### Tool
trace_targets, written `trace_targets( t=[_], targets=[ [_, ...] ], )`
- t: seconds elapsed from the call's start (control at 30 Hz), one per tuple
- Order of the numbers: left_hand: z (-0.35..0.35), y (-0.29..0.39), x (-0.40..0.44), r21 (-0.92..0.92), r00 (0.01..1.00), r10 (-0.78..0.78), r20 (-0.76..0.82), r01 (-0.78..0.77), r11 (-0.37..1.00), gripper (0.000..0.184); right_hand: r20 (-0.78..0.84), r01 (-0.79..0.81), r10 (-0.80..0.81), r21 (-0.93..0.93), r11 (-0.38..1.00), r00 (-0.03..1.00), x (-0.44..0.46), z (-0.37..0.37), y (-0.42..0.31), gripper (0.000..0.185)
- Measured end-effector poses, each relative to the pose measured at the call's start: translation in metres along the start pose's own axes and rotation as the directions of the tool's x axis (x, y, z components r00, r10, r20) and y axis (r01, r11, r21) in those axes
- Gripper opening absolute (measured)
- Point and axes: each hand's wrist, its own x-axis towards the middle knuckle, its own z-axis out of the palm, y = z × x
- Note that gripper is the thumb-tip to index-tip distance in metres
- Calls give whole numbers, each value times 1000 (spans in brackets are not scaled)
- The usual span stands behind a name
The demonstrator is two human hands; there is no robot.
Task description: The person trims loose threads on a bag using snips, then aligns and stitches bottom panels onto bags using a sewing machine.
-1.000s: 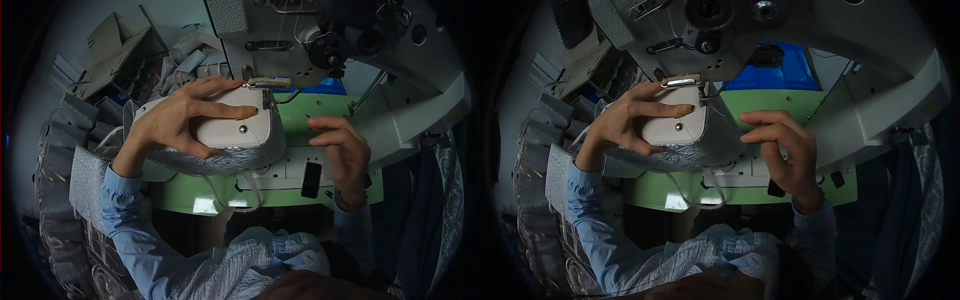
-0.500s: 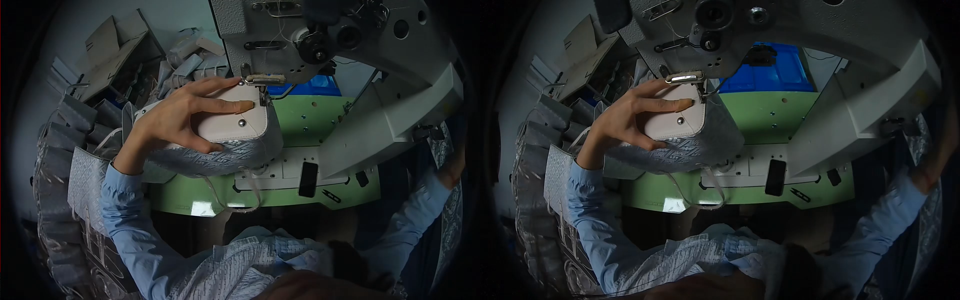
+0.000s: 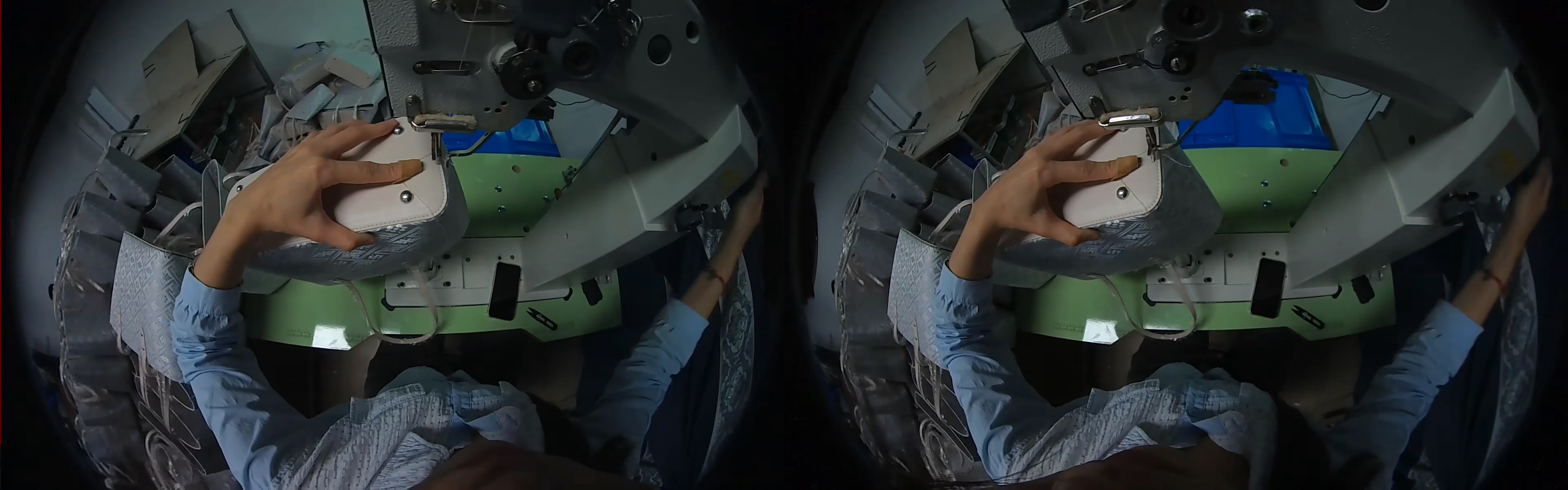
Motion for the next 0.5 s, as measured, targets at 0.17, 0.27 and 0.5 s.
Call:
trace_targets(
  t=[0.17,0.27,0.5],
  targets=[
    [6,12,-7,59,997,-64,-32,66,996,88,118,166,-137,-286,944,984,-47,10,29,59],
    [18,34,-16,145,988,-111,-108,126,981,85,78,205,-189,-347,915,979,-29,5,21,60],
    [71,72,-29,155,909,-209,-362,279,948,80,236,369,-299,-361,857,925,5,-12,-12,49]
  ],
)
